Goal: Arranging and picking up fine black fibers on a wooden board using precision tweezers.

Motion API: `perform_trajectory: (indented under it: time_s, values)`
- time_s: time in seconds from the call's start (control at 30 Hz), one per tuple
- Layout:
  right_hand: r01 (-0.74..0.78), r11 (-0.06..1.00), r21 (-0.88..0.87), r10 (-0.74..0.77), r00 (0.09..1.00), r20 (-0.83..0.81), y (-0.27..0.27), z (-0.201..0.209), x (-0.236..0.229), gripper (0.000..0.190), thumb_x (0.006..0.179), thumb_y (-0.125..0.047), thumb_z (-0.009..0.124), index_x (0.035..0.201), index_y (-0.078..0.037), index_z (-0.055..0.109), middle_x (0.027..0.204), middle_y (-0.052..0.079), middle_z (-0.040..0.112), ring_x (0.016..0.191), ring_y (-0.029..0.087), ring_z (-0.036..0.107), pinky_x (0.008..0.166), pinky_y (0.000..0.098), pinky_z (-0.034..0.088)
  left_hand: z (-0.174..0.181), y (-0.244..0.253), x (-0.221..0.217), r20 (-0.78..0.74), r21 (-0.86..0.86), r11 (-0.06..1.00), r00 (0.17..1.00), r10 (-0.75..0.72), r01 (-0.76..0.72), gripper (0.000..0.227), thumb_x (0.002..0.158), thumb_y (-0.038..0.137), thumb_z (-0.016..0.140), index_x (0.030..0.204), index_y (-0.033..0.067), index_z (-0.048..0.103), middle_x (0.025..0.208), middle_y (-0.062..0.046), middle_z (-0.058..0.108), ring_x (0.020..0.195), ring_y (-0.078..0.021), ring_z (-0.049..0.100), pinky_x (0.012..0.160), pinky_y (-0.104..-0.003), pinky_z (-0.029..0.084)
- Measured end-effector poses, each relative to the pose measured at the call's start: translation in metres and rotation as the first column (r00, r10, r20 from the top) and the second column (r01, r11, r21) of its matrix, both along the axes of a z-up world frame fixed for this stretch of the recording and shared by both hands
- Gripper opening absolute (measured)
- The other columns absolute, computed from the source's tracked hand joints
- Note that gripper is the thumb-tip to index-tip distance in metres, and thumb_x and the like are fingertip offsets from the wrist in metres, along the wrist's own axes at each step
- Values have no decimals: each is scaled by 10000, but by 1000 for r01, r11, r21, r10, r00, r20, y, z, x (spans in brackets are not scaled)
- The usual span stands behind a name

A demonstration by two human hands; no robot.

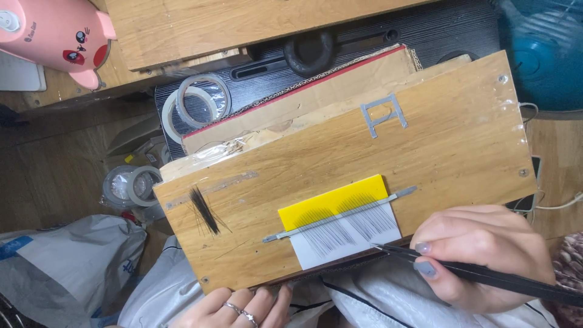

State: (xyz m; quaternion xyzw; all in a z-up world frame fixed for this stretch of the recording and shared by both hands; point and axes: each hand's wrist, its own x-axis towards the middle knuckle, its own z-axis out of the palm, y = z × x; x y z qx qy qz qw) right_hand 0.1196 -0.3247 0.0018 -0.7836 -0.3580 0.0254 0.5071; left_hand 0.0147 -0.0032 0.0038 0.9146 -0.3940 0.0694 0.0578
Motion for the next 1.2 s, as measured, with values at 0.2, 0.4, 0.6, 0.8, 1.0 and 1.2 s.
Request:
perform_trajectory:
  time_s: [0.2, 0.4, 0.6, 0.8, 1.0, 1.2]
  values:
    - [-29, 999, -13, 30, 998, 49, -1, 1, -3, 162, 890, -201, 640, 939, -70, 559, 701, 62, 671, 537, 179, 667, 512, 273, 554, -4, 1, 0, 62, 14, 1000, 998, -19, 18, 117, 1007, 305, 670, 986, 192, 693, 652, 117, 510, 492, -55, 449, 431, -212, 312]
    - [-4, 999, -39, 12, 979, 203, 3, 3, -19, 175, 897, -160, 645, 956, -36, 536, 788, 103, 662, 595, 224, 639, 569, 311, 588, -2, 1, 0, 61, -25, 1000, 998, 2, -1, 125, 987, 314, 706, 1015, 192, 699, 671, 121, 539, 505, -52, 477, 446, -207, 348]
    - [-53, 999, 3, 53, 999, 0, 3, 11, -4, 192, 920, -182, 553, 808, -59, 456, 682, 70, 618, 524, 213, 573, 512, 296, 518, -1, 2, -2, 27, -25, 1000, 1000, -12, 12, 143, 997, 314, 709, 1029, 174, 699, 675, 102, 550, 517, -66, 507, 443, -218, 359]
    - [-106, 956, -273, 26, 959, -281, -40, -1, 18, 495, 956, -352, 448, 603, -171, 743, 721, -92, 824, 538, 37, 807, 527, 164, 627, -6, 6, 0, 106, 3, 998, 992, -68, 68, 193, 1022, 370, 645, 1067, 184, 674, 693, 121, 513, 520, -51, 469, 445, -214, 324]
    - [324, 945, -50, -325, 903, -281, 5, 16, 13, 142, 928, -134, 545, 806, -66, 520, 562, 40, 661, 441, 98, 633, 473, 178, 448, -5, 7, -6, -34, 41, 996, 996, -77, 79, 209, 1040, 351, 645, 1072, 149, 687, 697, 96, 539, 512, -74, 490, 427, -234, 340]
    - [324, 943, 72, -283, 898, -336, 6, 11, 14, 110, 925, -100, 535, 843, -29, 516, 555, 89, 638, 431, 123, 641, 441, 199, 497, 0, 5, -6, -134, 51, 997, 989, -56, 63, 216, 1041, 349, 637, 1067, 145, 705, 730, 88, 622, 526, -75, 560, 421, -221, 396]
